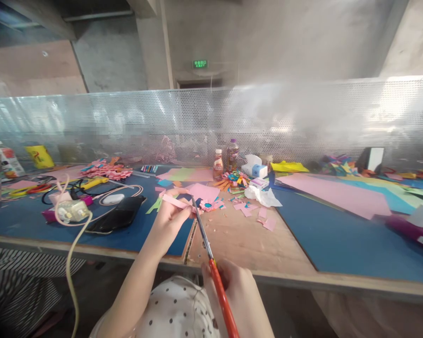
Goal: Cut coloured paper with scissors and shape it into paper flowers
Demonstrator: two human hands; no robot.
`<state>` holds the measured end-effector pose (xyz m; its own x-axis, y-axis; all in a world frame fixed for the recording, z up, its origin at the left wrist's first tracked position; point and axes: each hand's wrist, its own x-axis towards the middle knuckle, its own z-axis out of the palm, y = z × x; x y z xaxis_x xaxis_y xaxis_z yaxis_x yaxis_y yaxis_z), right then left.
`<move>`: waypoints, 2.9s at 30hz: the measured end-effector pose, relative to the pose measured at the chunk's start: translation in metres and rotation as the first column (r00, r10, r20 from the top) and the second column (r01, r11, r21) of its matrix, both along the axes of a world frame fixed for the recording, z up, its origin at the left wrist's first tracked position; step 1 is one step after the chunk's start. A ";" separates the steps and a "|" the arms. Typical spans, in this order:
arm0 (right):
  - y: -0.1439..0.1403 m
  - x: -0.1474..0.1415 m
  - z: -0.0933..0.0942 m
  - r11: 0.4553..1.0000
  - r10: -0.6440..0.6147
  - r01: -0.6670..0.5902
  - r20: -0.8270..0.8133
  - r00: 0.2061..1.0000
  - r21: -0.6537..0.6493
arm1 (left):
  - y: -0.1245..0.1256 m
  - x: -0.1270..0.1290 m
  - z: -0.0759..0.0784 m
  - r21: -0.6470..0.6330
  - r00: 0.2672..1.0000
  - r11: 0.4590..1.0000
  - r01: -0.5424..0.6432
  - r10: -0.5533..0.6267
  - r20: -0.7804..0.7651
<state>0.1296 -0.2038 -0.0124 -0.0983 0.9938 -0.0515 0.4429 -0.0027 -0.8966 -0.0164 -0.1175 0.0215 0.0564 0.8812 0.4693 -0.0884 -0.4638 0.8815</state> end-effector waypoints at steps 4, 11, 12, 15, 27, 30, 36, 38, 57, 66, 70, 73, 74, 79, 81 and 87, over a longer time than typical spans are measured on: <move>-0.002 0.000 0.005 1.000 -0.008 0.007 -0.034 0.999 -0.021 | 0.002 0.000 -0.001 0.005 1.000 1.000 0.009 -0.009 -0.001; -0.001 -0.002 0.004 1.000 -0.015 0.015 -0.012 1.000 -0.004 | 0.006 -0.002 -0.002 -0.009 1.000 1.000 0.001 -0.001 -0.001; -0.001 -0.002 0.004 1.000 -0.015 0.015 0.000 1.000 0.003 | 0.007 -0.002 -0.002 -0.011 1.000 1.000 0.002 -0.002 0.006; -0.001 -0.002 0.003 1.000 -0.023 0.023 0.006 1.000 0.013 | 0.009 0.000 -0.004 -0.018 0.999 1.000 -0.012 0.013 0.034; 0.007 0.010 0.006 0.997 -0.072 0.070 -0.057 0.996 -0.036 | 0.038 -0.010 -0.012 0.028 0.977 0.981 -0.192 0.193 -0.091; 0.016 0.025 0.026 0.993 -0.121 0.121 0.031 0.992 0.010 | 0.048 -0.016 -0.008 0.047 0.940 0.982 -0.183 0.188 -0.284; 0.092 0.053 0.062 0.968 -0.151 0.063 0.358 0.921 0.245 | 0.059 -0.057 0.010 -0.046 0.777 0.997 -0.066 0.022 -0.629; 0.130 0.051 0.069 0.959 -0.209 0.069 0.519 0.829 0.276 | 0.060 -0.071 0.014 -0.111 0.758 0.994 -0.021 -0.057 -0.650; 0.209 0.068 0.011 0.900 -0.419 0.139 0.728 0.543 0.414 | 0.032 -0.109 0.006 -0.332 0.748 0.943 0.032 -0.243 -0.618; 0.213 0.071 0.005 0.891 -0.433 0.133 0.727 0.532 0.433 | 0.037 -0.105 0.009 -0.404 0.644 0.915 -0.001 -0.309 -0.700; 0.216 0.072 0.005 0.893 -0.433 0.144 0.732 0.526 0.426 | 0.046 -0.109 0.002 -0.368 0.626 0.929 -0.042 -0.263 -0.734; 0.215 0.072 0.005 0.896 -0.430 0.150 0.732 0.529 0.418 | 0.050 -0.112 -0.007 -0.339 0.702 0.940 -0.046 -0.211 -0.681; 0.215 0.072 0.006 0.897 -0.428 0.152 0.731 0.531 0.415 | 0.050 -0.113 -0.009 -0.328 0.723 0.943 -0.055 -0.189 -0.665; 0.214 0.073 0.006 0.901 -0.423 0.164 0.727 0.541 0.401 | 0.050 -0.111 -0.015 -0.125 0.675 0.978 -0.169 0.022 -0.738; 0.216 0.073 0.005 0.901 -0.422 0.166 0.724 0.545 0.400 | 0.051 -0.107 -0.016 0.007 0.595 0.983 -0.181 0.115 -0.795; 0.220 0.076 0.001 0.898 -0.426 0.163 0.717 0.553 0.408 | 0.053 -0.098 -0.018 0.114 0.366 0.992 -0.048 0.124 -0.922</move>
<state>0.2054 0.0163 -0.0110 0.1495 0.9402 0.3060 0.9772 -0.0933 -0.1910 -0.1144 -0.0649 0.0031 0.4145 0.8827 0.2216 0.8093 -0.4689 0.3539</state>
